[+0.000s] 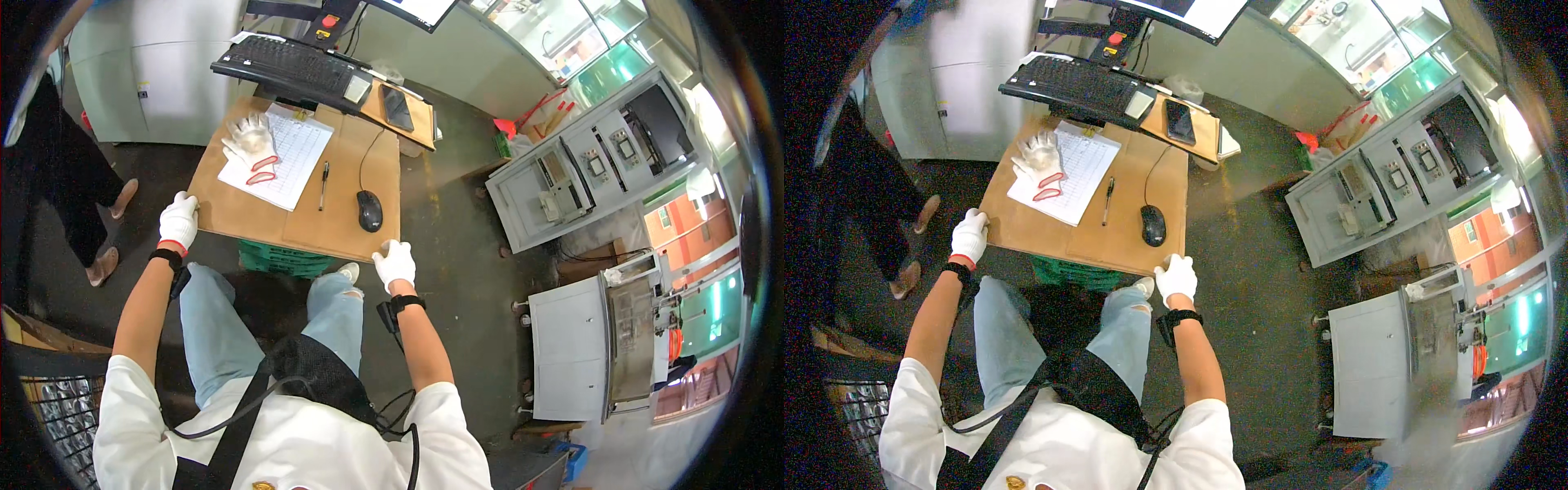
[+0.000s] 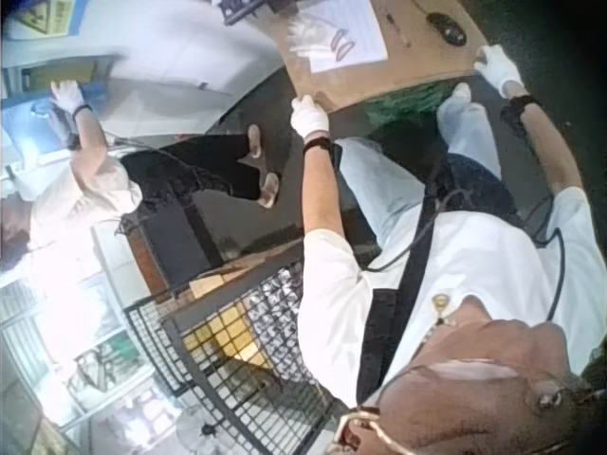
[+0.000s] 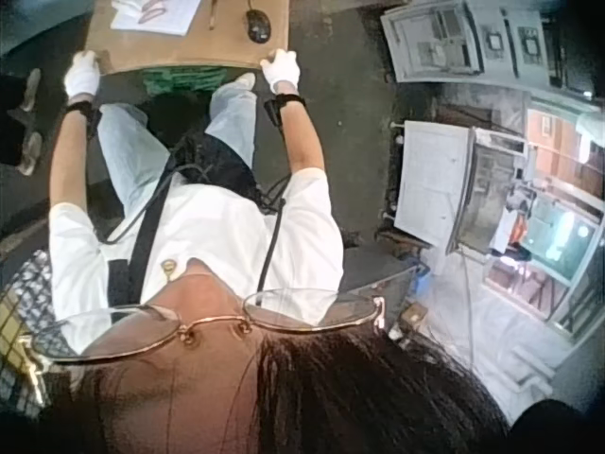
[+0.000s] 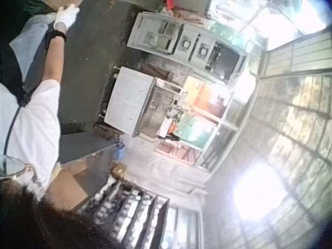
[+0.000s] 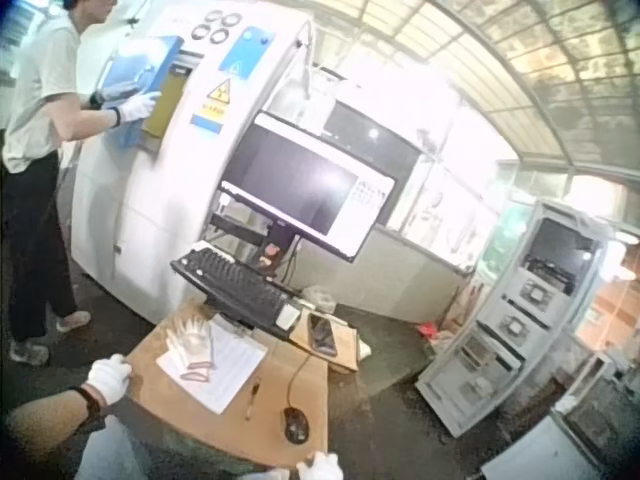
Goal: Filling out an inspection log sheet while reviewing data on a computer monitor.
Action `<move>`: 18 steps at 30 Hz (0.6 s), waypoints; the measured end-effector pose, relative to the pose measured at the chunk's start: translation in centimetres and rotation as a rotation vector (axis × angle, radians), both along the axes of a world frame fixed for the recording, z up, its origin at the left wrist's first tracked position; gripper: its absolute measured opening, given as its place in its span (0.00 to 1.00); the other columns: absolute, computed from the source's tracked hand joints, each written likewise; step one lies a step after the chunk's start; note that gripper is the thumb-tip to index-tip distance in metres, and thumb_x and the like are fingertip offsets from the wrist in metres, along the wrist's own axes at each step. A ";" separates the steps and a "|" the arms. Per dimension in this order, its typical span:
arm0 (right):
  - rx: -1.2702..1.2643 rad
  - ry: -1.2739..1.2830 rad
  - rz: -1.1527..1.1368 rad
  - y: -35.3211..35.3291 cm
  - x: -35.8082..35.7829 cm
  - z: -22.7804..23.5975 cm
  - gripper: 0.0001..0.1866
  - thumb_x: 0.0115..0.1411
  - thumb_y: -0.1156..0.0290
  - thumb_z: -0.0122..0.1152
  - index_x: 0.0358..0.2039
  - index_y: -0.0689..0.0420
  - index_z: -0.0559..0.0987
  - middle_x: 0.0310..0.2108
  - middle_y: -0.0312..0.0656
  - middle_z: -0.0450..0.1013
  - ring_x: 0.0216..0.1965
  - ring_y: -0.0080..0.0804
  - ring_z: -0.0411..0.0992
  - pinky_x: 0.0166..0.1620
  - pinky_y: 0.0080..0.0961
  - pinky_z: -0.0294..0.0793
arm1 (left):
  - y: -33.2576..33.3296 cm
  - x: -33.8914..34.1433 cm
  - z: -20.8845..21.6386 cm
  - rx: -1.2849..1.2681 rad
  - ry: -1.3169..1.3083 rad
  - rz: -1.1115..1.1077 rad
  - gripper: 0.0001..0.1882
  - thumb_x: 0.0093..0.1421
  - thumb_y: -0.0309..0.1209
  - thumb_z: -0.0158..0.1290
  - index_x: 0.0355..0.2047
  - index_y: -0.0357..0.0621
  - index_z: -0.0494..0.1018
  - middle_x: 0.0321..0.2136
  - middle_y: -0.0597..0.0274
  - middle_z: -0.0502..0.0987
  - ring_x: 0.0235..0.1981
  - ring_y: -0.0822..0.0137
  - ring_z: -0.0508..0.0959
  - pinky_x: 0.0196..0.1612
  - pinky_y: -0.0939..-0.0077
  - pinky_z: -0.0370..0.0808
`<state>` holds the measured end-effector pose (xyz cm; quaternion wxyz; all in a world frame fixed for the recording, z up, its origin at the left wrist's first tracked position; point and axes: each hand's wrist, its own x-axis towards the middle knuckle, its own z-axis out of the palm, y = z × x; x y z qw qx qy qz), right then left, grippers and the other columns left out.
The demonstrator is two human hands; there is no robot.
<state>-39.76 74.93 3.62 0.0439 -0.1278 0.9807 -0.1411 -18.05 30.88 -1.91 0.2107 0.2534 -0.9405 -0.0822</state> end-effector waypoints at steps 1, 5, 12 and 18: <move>0.004 0.003 -0.006 -0.2 -0.1 0.1 0.18 0.55 0.59 0.71 0.44 0.53 0.80 0.48 0.51 0.71 0.47 0.53 0.76 0.52 0.42 0.77 | -0.1 -0.2 -0.2 0.004 -0.007 0.006 0.04 0.57 0.26 0.54 0.33 0.47 0.73 0.39 0.48 0.76 0.35 0.43 0.79 0.39 0.50 0.76; -0.006 0.022 -0.015 0.1 -0.7 -0.6 0.17 0.56 0.61 0.70 0.44 0.52 0.80 0.48 0.51 0.71 0.46 0.52 0.76 0.51 0.42 0.77 | 0.6 -0.8 -0.2 -0.025 -0.021 0.029 0.04 0.57 0.25 0.53 0.33 0.48 0.74 0.39 0.49 0.76 0.34 0.44 0.80 0.40 0.51 0.76; 0.012 0.024 0.056 0.6 -2.4 -0.6 0.17 0.58 0.59 0.67 0.44 0.52 0.81 0.48 0.50 0.73 0.46 0.51 0.77 0.51 0.42 0.77 | 0.3 -2.1 0.9 0.013 -0.164 0.080 0.04 0.54 0.26 0.55 0.32 0.48 0.75 0.38 0.51 0.77 0.35 0.46 0.80 0.39 0.52 0.76; -0.304 0.336 0.107 -1.2 -7.0 1.2 0.18 0.57 0.58 0.67 0.44 0.55 0.81 0.49 0.50 0.75 0.50 0.49 0.74 0.55 0.40 0.74 | 0.5 -5.2 0.1 -0.128 0.109 0.052 0.11 0.50 0.25 0.56 0.36 0.43 0.75 0.42 0.51 0.77 0.43 0.47 0.78 0.43 0.52 0.75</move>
